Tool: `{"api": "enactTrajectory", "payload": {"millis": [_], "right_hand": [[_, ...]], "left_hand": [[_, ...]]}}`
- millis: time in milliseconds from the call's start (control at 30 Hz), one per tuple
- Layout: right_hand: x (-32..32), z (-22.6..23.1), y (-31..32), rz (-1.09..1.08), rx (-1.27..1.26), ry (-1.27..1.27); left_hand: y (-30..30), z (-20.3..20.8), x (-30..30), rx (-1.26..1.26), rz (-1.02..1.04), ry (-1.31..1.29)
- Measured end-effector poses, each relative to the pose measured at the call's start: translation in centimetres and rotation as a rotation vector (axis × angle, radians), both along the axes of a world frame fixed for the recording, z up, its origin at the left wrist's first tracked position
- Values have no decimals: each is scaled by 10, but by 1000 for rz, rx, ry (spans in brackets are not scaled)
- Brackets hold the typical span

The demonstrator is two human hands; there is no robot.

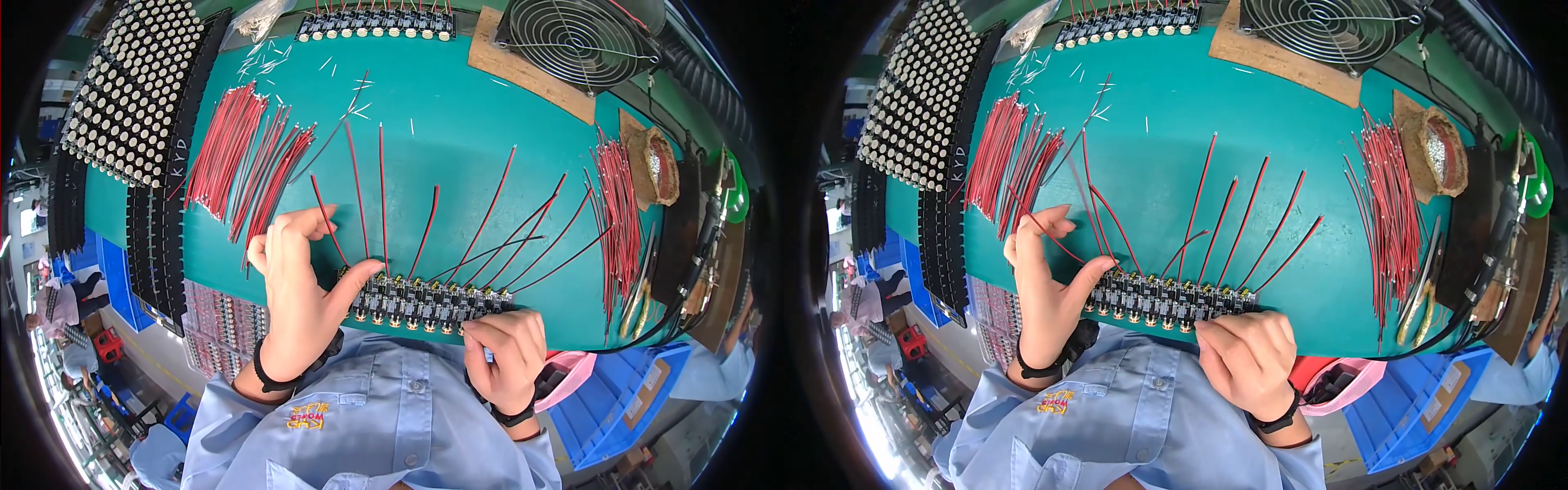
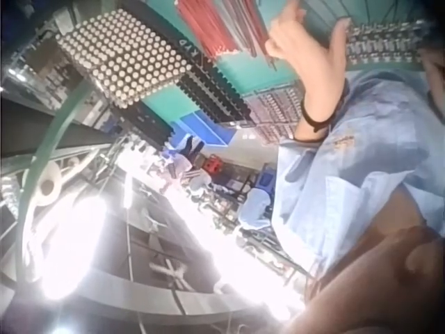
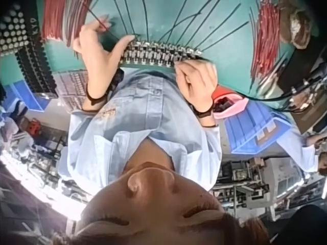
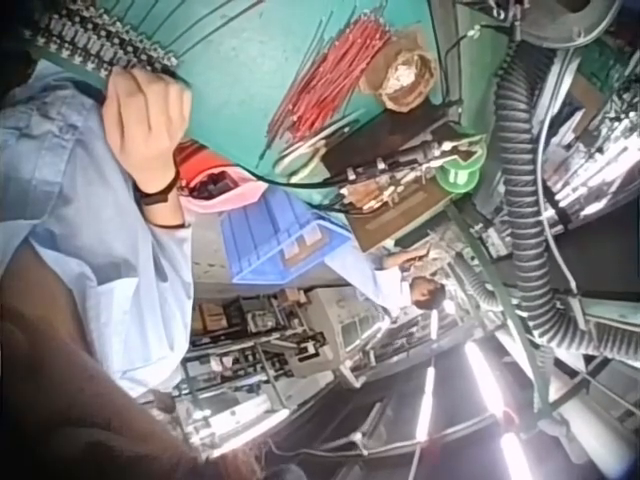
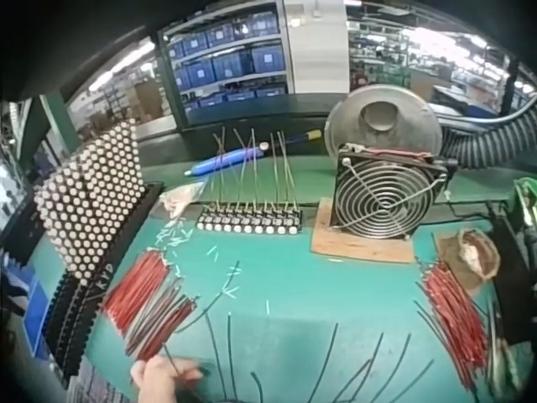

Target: The person picks up red wires and inserts them into a circuit board by hand. They then remove small white components from a bag and insert them into the board before picking up more red wires to continue the assembly.

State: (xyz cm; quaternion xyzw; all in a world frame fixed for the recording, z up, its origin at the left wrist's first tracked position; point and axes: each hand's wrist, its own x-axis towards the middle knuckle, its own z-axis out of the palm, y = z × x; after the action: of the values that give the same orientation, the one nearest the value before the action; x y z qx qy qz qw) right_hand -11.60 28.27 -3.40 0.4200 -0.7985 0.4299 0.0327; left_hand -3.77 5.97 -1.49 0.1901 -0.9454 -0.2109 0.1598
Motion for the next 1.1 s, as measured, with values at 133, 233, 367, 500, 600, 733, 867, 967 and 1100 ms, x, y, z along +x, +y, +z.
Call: {"api": "enactTrajectory", "payload": {"millis": [133,233,367,500,600,733,867,967,1100], "right_hand": [[0,2,0,15,6,-11],[1,3,0,18,22,-12],[3,6,-1,14,42,0],[4,5,-1,11,46,20],[5,5,-2,4,52,45],[5,8,-4,-5,74,39],[6,9,-8,-10,65,33],[6,9,-12,-29,95,46],[4,11,-8,-57,149,121]], "left_hand": [[-2,5,6,49,-21,4],[-5,6,12,86,-21,0],[-8,6,14,97,0,-12],[-7,6,13,79,14,-19],[-7,6,13,87,33,-26],[-9,13,14,100,31,-10],[-22,31,25,57,99,9],[-42,48,38,-94,134,-7],[-60,59,44,-269,123,77]]}}
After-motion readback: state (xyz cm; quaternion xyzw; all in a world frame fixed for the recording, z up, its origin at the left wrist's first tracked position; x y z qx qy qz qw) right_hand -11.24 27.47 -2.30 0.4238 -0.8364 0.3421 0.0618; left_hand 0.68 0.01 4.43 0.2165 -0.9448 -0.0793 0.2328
